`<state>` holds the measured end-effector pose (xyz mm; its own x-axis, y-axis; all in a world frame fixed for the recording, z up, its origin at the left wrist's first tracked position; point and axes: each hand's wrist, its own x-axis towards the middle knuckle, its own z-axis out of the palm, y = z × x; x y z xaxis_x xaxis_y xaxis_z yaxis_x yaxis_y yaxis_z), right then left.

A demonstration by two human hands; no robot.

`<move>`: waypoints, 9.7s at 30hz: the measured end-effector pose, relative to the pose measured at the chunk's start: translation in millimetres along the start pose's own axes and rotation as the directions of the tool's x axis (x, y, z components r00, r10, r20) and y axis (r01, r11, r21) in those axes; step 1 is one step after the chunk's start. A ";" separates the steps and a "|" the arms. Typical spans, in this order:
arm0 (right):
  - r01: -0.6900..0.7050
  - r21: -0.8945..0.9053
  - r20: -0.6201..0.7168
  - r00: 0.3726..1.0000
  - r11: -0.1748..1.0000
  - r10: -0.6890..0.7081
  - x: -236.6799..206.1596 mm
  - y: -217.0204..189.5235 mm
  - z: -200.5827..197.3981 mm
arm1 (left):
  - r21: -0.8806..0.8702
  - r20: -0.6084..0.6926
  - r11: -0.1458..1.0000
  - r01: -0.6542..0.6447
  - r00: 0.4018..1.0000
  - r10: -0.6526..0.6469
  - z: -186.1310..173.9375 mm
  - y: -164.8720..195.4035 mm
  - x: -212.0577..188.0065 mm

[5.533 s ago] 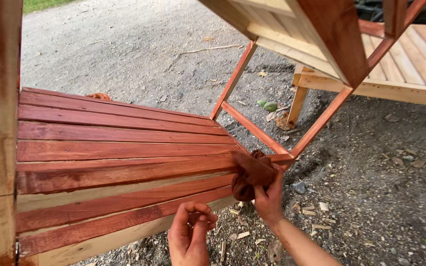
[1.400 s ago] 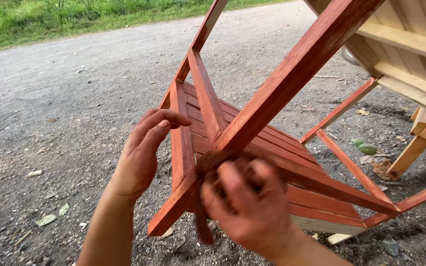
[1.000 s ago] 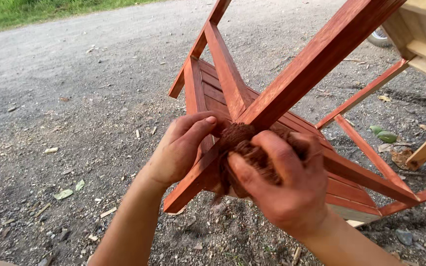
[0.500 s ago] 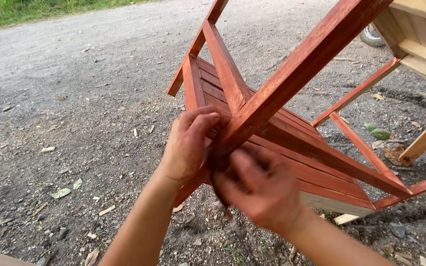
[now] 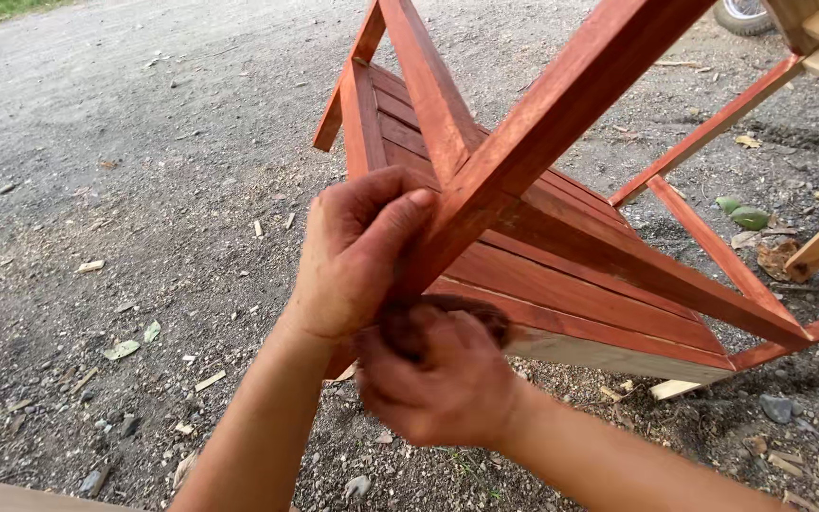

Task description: The person applies reddish-brown stain to a wooden shelving unit using a cloth. They wipe the stain onto the shelves, frame, and legs, moving around the unit to cover different sides and sections.

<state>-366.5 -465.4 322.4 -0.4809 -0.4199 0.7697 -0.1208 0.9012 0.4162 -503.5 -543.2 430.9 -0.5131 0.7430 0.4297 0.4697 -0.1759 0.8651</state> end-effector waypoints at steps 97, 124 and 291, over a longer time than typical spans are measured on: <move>-0.938 0.057 0.133 0.346 0.341 0.929 -290.6 22.7 -46.3 | 0.114 0.444 0.938 -0.326 0.862 0.245 250.4 -63.6 -35.2; -0.313 -0.382 0.422 0.778 0.870 0.465 -395.4 98.8 -91.4 | 0.075 0.458 0.947 -0.312 0.855 0.245 265.4 -62.6 -39.2; -0.631 0.619 -0.023 -0.610 -0.468 0.792 -636.0 141.4 -106.8 | 0.074 0.504 0.970 0.230 0.831 -0.235 625.1 -182.2 -119.4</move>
<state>15.0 -82.4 -56.5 0.2177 0.9674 -0.1292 -0.1775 -0.0909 -0.9799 -78.8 -196.3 60.2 -0.1746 0.9844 0.0233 0.3911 0.0476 0.9191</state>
